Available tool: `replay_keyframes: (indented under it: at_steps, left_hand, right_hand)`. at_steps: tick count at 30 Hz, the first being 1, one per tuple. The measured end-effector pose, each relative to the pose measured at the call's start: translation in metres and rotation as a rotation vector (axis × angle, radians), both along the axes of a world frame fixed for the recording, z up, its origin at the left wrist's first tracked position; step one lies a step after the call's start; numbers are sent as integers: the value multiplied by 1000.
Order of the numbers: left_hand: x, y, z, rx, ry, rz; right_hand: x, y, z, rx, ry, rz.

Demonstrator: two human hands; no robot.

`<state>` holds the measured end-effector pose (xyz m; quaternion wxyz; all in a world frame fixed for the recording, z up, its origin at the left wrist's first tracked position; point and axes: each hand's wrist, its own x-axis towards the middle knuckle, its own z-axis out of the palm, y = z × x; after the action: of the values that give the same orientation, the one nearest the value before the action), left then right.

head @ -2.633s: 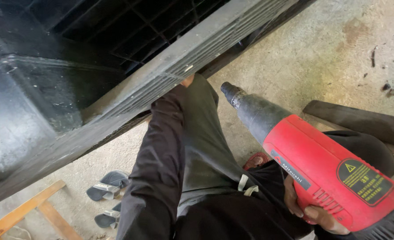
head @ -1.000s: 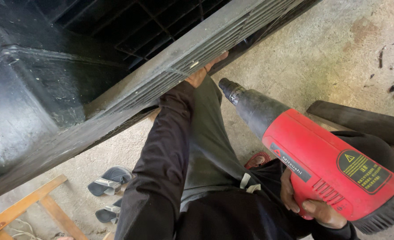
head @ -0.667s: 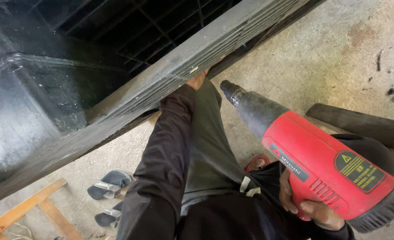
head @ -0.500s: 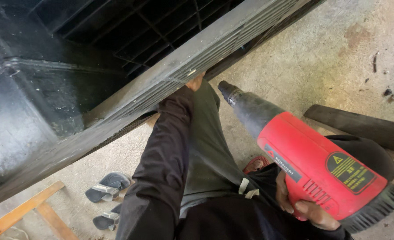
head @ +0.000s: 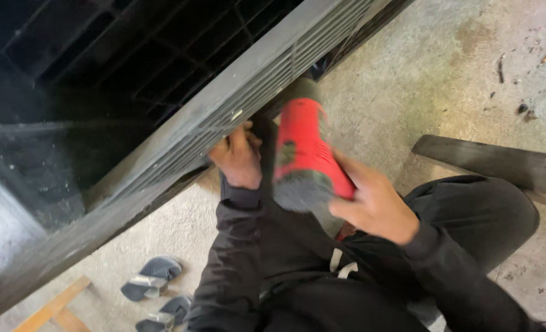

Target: The person uses a red heat gun with a wire brush attachment to sand the edges and corners of stacked black plastic crates. They hold the tool with both hands and move it along the crate surfaces, occasionally pausing to inspect the work.

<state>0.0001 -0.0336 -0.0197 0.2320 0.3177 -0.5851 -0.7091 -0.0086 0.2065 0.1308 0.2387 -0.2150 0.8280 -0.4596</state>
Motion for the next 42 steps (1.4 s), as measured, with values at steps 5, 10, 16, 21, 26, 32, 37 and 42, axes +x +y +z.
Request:
replay_keyframes:
  at_steps: [5, 10, 16, 21, 26, 32, 37, 42]
  left_hand:
    - [-9, -3, 5, -189, 198, -101]
    - [-18, 2, 14, -167, 294, -346]
    - [-22, 12, 60, -567, -98, -524]
    - [-13, 48, 90, -450, 118, -403]
    - [-15, 74, 93, -652, 51, -108]
    - [-20, 44, 102, -984, -14, -266]
    - [-24, 6, 117, -1316, 37, -628]
    - [-22, -6, 126, -1460, 57, -685]
  right_hand:
    - [-38, -38, -4, 76, -39, -47]
    - [-50, -47, -17, 1, -22, -92]
    - [-55, -33, -34, -7, -107, -161]
    - [-59, -25, -47, -17, -244, -224]
    - [-58, -34, -62, -14, -116, -199]
    - [-62, -37, -66, -14, -147, -214]
    - [-65, -36, -62, -10, -131, -175]
    - [-63, -42, -62, 15, -143, -180]
